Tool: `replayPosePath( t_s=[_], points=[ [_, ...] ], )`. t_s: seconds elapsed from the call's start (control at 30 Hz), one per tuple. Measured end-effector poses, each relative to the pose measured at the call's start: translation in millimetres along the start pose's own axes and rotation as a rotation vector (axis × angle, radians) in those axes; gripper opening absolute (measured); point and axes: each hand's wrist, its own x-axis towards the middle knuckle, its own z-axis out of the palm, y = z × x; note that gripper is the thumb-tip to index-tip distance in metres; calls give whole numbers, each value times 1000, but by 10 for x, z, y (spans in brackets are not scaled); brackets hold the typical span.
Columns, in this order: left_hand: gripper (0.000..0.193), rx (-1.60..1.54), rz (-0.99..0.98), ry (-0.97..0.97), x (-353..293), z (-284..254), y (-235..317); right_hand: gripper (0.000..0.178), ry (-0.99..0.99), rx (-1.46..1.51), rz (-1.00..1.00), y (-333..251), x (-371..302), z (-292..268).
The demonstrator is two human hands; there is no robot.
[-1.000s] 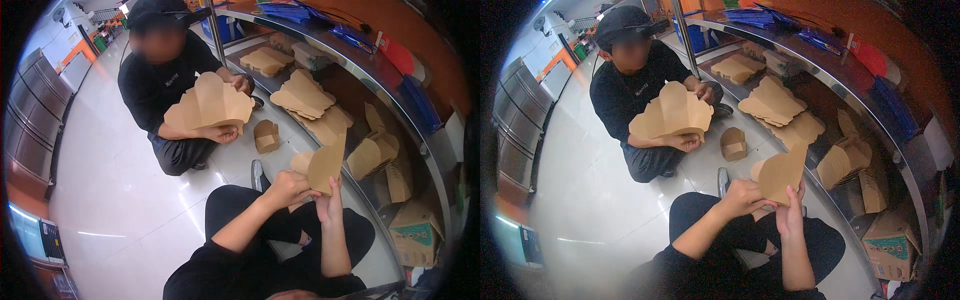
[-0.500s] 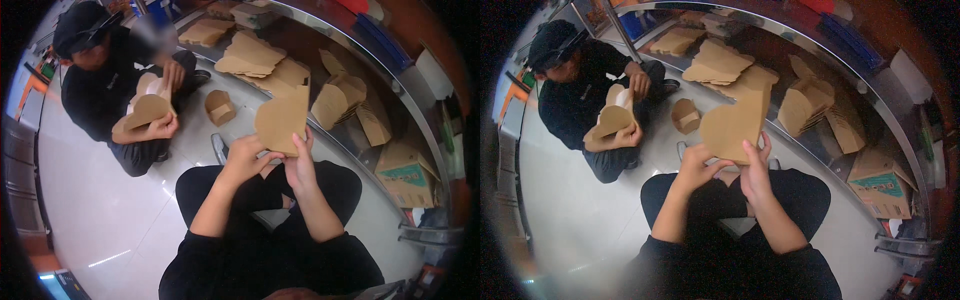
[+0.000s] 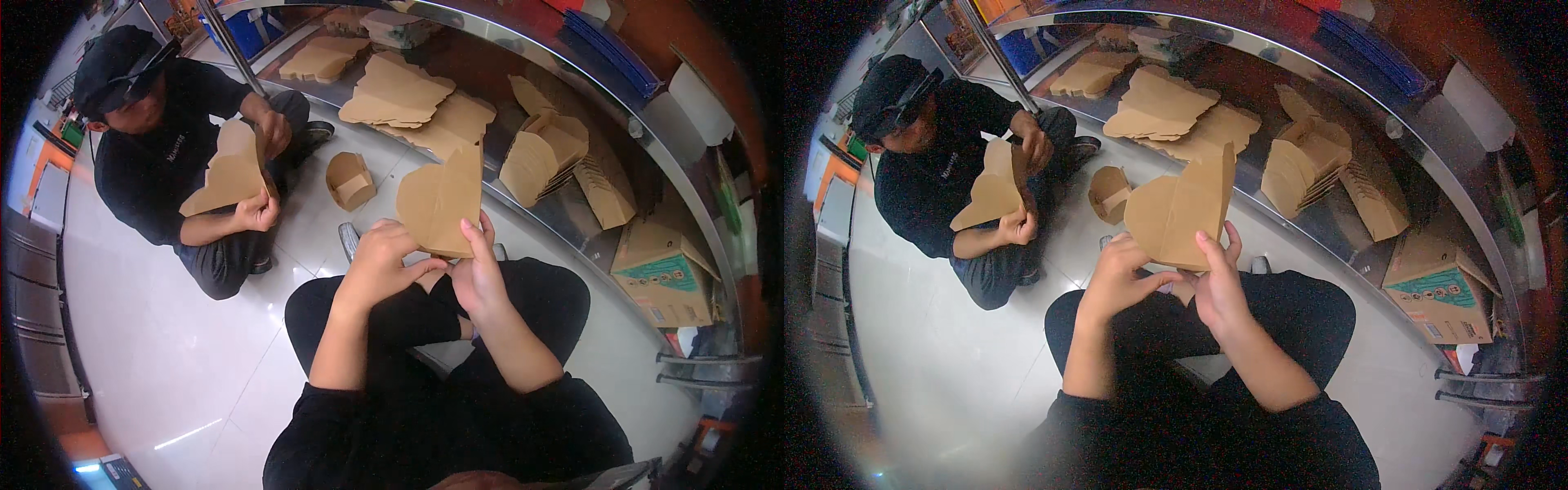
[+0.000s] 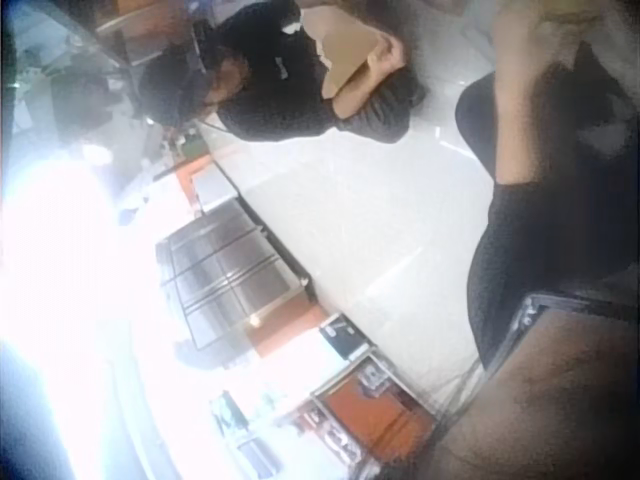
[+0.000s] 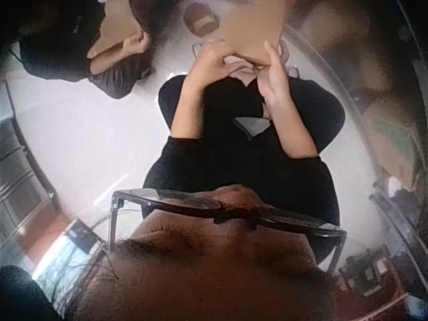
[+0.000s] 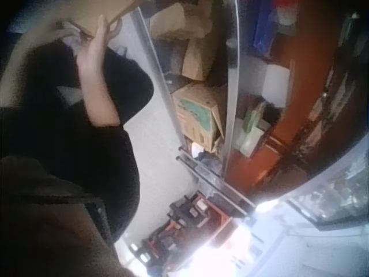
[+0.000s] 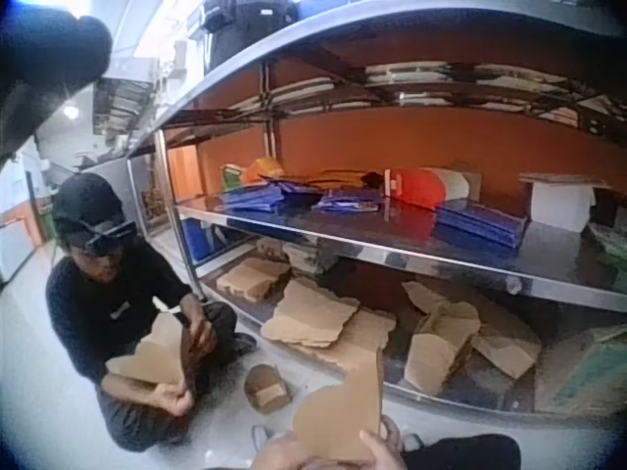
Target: The person sits on the floor and folds flat cardboard pieces into small boxes by hand. They repeatedly pick up a flat piece, fold the sides, and tuck the flaps to form a box, then place the finished box into a stack on the floor.
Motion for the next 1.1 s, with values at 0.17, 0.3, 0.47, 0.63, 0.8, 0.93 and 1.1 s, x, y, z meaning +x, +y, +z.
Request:
replayPosePath(
  t_s=[0.17,0.3,0.47,0.63,0.8,0.93,1.1],
  points=[
    [18,9,-46,22,-5,18,-2,63,49,10,29,68,-1,30],
    [18,107,-2,8,-23,20,-47,73,21,21,22,56,-7,49],
    [57,195,-12,148,-13,-125,-88,55,-20,27,31,-29,87,-21],
    [90,-253,-254,172,-29,-130,-285,54,-238,305,280,-188,180,-84],
    [83,-362,-284,183,27,227,-174,56,-307,378,269,-21,202,-69],
    [71,-287,-176,247,10,316,-222,58,-298,387,303,68,149,-91],
    [70,-294,200,218,-61,330,-162,59,-426,313,170,105,156,-215]
  ],
)
